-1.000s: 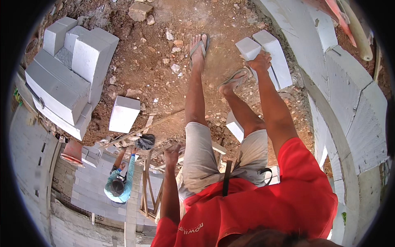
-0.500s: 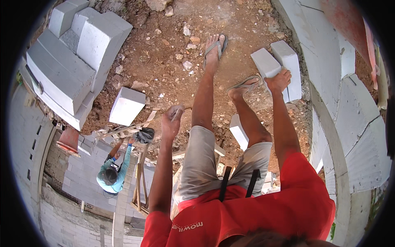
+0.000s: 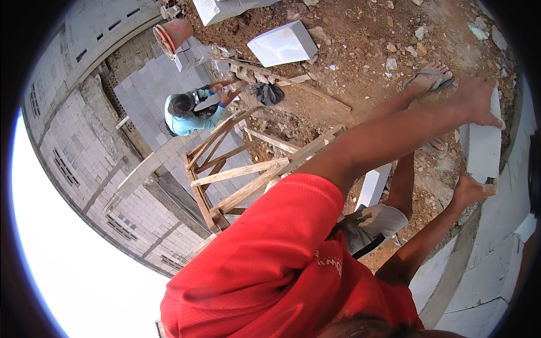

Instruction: The person lays white blocks along a low wall, applies mortar with a trowel, and taps blocks into place with a hammer. The person also carries a bucket of mortar and positions blocks for alignment.

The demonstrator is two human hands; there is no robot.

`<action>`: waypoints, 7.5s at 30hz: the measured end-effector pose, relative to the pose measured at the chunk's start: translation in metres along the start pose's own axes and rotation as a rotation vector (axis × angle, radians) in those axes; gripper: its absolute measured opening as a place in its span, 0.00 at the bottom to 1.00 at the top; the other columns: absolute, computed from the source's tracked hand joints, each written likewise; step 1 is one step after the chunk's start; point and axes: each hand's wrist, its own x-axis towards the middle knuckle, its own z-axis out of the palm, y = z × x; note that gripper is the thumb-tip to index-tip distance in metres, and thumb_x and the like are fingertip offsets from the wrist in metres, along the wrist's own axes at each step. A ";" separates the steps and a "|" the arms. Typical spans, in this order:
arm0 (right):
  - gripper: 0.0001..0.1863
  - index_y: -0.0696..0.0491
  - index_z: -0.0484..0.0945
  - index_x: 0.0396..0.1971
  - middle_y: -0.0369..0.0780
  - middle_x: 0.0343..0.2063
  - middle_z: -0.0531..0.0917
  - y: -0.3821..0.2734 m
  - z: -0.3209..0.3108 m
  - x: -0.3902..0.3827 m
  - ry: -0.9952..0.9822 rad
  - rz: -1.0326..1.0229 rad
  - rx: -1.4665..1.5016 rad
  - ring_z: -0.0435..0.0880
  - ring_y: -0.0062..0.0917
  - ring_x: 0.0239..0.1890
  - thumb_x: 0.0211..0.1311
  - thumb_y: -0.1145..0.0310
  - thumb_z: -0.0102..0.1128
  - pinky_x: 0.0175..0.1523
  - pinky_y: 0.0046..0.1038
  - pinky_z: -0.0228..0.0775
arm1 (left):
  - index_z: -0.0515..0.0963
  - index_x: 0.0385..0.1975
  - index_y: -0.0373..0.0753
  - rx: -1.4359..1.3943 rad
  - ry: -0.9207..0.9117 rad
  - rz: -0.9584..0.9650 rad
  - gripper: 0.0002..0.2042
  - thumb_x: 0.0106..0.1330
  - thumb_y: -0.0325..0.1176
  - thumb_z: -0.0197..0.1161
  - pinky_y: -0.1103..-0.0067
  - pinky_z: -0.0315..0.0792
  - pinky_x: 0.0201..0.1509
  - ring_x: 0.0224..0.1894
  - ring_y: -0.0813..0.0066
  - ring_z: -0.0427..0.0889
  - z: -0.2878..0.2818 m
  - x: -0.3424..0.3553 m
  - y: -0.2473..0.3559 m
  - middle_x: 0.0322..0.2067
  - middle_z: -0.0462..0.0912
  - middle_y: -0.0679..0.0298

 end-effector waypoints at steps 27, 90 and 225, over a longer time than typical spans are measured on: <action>0.21 0.61 0.85 0.41 0.40 0.25 0.85 -0.154 -0.264 0.121 0.682 0.152 0.027 0.81 0.21 0.30 0.73 0.55 0.61 0.41 0.26 0.73 | 0.54 0.78 0.62 0.394 -0.072 0.151 0.41 0.68 0.44 0.70 0.57 0.72 0.68 0.68 0.40 0.72 -0.010 0.027 -0.008 0.67 0.70 0.41; 0.21 0.56 0.83 0.47 0.52 0.51 0.82 0.142 0.114 -0.012 0.158 0.295 -0.220 0.78 0.51 0.58 0.49 0.73 0.68 0.61 0.48 0.71 | 0.74 0.66 0.44 0.519 -0.182 0.500 0.41 0.49 0.42 0.83 0.62 0.76 0.64 0.61 0.51 0.81 -0.063 0.062 -0.056 0.60 0.81 0.55; 0.54 0.44 0.70 0.68 0.44 0.68 0.71 -0.067 -0.680 -0.181 0.431 0.235 -0.274 0.65 0.43 0.74 0.30 0.91 0.50 0.80 0.36 0.52 | 0.75 0.57 0.38 0.810 -0.514 1.700 0.44 0.34 0.50 0.80 0.56 0.67 0.66 0.61 0.49 0.76 0.060 -0.324 0.646 0.53 0.79 0.49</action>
